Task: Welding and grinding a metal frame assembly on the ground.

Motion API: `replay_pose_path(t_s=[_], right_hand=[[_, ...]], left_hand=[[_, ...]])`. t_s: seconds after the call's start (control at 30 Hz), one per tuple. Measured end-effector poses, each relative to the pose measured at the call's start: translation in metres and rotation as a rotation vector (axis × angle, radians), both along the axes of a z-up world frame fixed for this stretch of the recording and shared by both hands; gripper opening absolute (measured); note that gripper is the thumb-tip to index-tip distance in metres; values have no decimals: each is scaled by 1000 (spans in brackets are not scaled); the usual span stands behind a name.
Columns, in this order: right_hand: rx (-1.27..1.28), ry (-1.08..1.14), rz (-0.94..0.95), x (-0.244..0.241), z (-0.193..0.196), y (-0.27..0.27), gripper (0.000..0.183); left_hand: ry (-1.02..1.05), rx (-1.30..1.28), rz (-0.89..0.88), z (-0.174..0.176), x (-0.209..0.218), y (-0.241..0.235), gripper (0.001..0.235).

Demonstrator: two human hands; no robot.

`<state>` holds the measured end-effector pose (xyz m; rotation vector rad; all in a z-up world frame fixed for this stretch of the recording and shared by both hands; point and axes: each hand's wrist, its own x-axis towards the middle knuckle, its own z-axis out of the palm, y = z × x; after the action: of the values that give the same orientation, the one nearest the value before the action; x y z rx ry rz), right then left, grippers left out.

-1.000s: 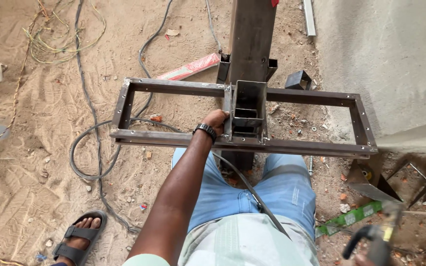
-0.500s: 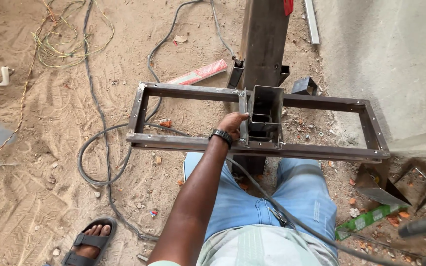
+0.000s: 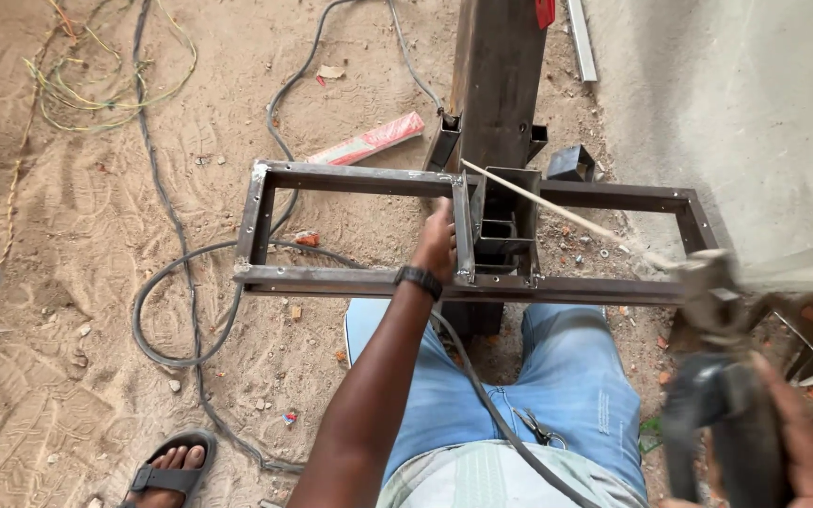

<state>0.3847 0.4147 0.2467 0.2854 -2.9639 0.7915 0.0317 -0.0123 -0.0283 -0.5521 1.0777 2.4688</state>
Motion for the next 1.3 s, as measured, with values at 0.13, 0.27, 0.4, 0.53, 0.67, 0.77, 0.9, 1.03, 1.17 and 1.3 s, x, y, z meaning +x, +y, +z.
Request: replay_pose_path(t_s=[0.13,0.27,0.4,0.53,0.67,0.77,0.9,1.03,1.17,1.3], right_hand=[[190,187,15,-13,73,-238,125],[612,-395,-343,-26,82,-278,131],[606,-280,-180,-45,92,-303,131],[905,-469,-69,-54,86,-305,121],[932,-433,8,-60,83,-303,119],[1022,-493,22,-68,87,-311,113],[1000,-455,9,-73,85,-310,114],[981,-515,9,-78,87,-313,115],[957,-578,-10,-81,87,-314,115],[944,-527,-1,-81,89,-315,117]], left_hand=[[136,-326,-163,82,61,-16,94],[375,-784,-263,97,85,-13,111],[361,-1226,-278,98,89,-4,97],[392,-1355,-196,84,91,2,84],[370,-1380,-145,79,88,6,80],[361,-1418,-124,71,85,11,81],[363,-1449,-126,67,81,13,79],[346,-1436,-153,62,81,14,79],[359,-1450,-127,68,83,13,79],[351,-1433,-132,80,83,9,80]])
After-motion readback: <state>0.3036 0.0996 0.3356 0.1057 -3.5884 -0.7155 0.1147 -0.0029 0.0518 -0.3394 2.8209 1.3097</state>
